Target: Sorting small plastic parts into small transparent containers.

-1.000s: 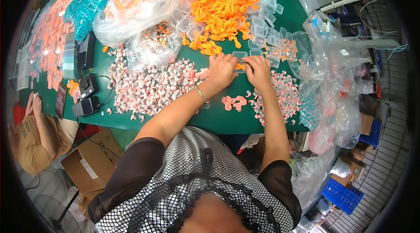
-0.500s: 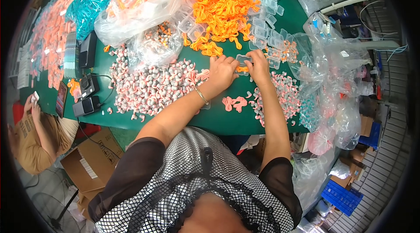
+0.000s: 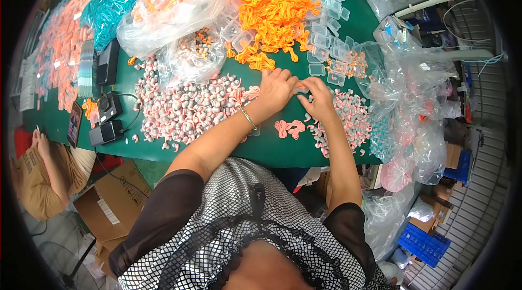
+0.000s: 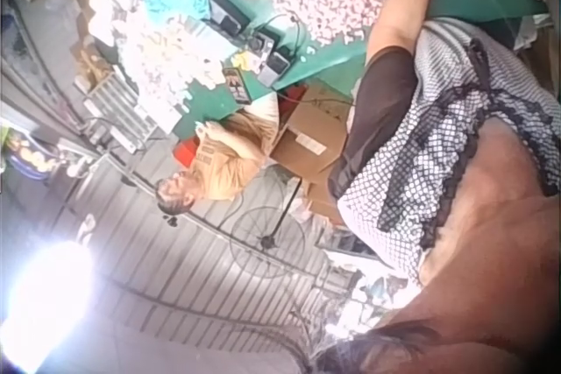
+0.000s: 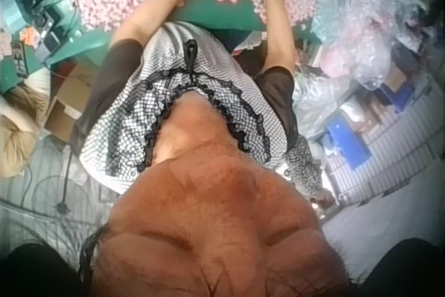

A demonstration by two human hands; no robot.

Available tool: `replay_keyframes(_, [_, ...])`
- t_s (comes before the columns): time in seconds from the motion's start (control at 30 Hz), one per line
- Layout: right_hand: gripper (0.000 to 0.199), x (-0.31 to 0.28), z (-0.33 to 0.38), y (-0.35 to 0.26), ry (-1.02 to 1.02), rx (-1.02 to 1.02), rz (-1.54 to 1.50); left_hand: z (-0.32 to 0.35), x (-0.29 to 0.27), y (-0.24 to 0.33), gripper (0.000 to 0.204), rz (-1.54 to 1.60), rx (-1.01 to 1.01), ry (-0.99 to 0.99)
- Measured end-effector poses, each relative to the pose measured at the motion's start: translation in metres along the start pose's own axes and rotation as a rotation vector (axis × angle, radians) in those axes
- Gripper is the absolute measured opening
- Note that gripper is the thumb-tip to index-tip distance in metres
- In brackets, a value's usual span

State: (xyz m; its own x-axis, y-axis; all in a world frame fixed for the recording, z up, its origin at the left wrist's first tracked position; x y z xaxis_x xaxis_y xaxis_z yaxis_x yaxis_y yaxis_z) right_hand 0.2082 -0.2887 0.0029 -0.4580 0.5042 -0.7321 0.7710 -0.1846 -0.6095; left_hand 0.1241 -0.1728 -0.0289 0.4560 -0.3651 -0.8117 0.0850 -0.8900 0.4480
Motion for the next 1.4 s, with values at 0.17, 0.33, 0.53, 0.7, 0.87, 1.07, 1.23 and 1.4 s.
replay_keyframes(0.17, [0.029,-0.003,0.0,0.008,-0.018,0.031,-0.01,-0.009,-0.005,0.004,0.017,0.192,0.036,0.037])
replay_keyframes(0.33, [0.024,-0.007,-0.004,-0.011,-0.114,0.314,-0.273,-0.011,-0.035,-0.004,0.018,0.312,0.086,-0.108])
replay_keyframes(0.53, [0.025,-0.01,-0.019,0.02,-0.008,0.162,-0.326,-0.021,-0.101,-0.018,0.03,0.309,-0.047,0.182])
replay_keyframes(0.7, [0.022,-0.006,-0.008,0.048,0.085,0.101,0.555,-0.03,-0.231,-0.085,0.012,0.081,-0.076,0.598])
replay_keyframes(0.87, [0.018,0.01,-0.014,0.021,0.049,0.028,0.439,-0.018,-0.284,-0.203,0.028,-0.371,-0.345,0.613])
replay_keyframes(1.07, [0.015,0.026,-0.011,0.002,0.006,0.015,0.396,-0.019,-0.253,-0.256,0.033,-0.55,-0.47,0.281])
replay_keyframes(1.23, [0.015,0.03,-0.011,-0.001,0.007,0.023,0.352,-0.009,-0.272,-0.183,0.019,-0.419,-0.219,0.573])
replay_keyframes(1.4, [0.016,0.033,-0.009,-0.001,0.037,0.002,0.334,0.015,-0.174,-0.149,0.013,-0.123,-0.239,0.006])
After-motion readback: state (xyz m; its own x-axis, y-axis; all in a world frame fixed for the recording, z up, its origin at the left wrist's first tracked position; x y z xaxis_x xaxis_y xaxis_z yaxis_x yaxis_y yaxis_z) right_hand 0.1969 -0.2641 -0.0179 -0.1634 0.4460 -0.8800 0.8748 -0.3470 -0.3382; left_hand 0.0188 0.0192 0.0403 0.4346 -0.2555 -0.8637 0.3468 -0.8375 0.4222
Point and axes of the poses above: each hand's wrist, its own z-axis away from the middle knuckle, its own x-axis out of the palm, y = z × x, the point moved 5 cm from there along -z, towards the middle knuckle, and after that the axes turned 5 degrees about -z, right-handed, at the moved point
